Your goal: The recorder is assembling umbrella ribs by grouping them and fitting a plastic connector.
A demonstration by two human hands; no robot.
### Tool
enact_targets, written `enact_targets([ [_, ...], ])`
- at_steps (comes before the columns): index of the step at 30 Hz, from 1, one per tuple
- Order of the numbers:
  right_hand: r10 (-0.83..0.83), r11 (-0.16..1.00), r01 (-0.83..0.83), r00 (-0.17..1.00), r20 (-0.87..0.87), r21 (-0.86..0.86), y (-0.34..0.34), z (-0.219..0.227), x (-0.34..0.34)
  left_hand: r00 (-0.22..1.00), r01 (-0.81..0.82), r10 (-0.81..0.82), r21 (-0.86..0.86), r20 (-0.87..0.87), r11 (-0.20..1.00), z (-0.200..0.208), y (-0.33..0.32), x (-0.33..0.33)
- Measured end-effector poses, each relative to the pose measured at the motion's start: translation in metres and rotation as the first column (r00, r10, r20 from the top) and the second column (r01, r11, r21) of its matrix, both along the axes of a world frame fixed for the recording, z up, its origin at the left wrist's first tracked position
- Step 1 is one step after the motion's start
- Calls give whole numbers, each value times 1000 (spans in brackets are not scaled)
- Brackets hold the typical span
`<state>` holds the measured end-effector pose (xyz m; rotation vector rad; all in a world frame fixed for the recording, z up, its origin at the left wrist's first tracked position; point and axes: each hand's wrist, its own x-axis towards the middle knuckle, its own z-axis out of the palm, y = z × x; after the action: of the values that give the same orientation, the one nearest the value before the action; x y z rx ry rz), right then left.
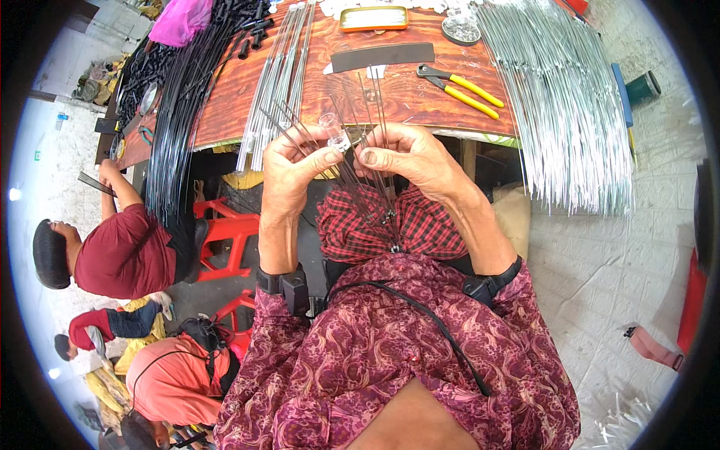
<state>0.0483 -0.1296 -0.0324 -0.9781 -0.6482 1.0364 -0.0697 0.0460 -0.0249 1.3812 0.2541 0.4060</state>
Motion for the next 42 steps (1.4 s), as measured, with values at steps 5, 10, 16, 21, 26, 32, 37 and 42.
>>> enact_targets([
  [5,45,997,-36,990,134,-64,2,4,9,999,19,-18,-40,28,999,0,-4,1],
  [10,46,988,14,926,375,-156,6,16,13,1000,4,-4,-42,-8,999,6,-8,4],
  [16,-20,971,147,837,547,-190,15,10,20,996,-89,89,8,-22,996,6,-10,10],
  [21,56,982,-10,969,239,-189,16,1,21,999,-14,16,-71,33,997,-4,-2,7],
  [26,86,981,-51,979,184,-188,13,5,19,999,21,-17,-87,51,996,-9,2,8],
  [32,95,977,-15,924,370,-213,17,5,19,997,49,-43,-94,69,994,-11,5,8],
  [37,119,975,-39,923,367,-219,20,4,20,999,0,6,-132,47,991,-7,0,8],
  [42,233,962,-185,941,245,-202,22,-3,19,974,188,-163,-157,160,970,-17,9,4],
])
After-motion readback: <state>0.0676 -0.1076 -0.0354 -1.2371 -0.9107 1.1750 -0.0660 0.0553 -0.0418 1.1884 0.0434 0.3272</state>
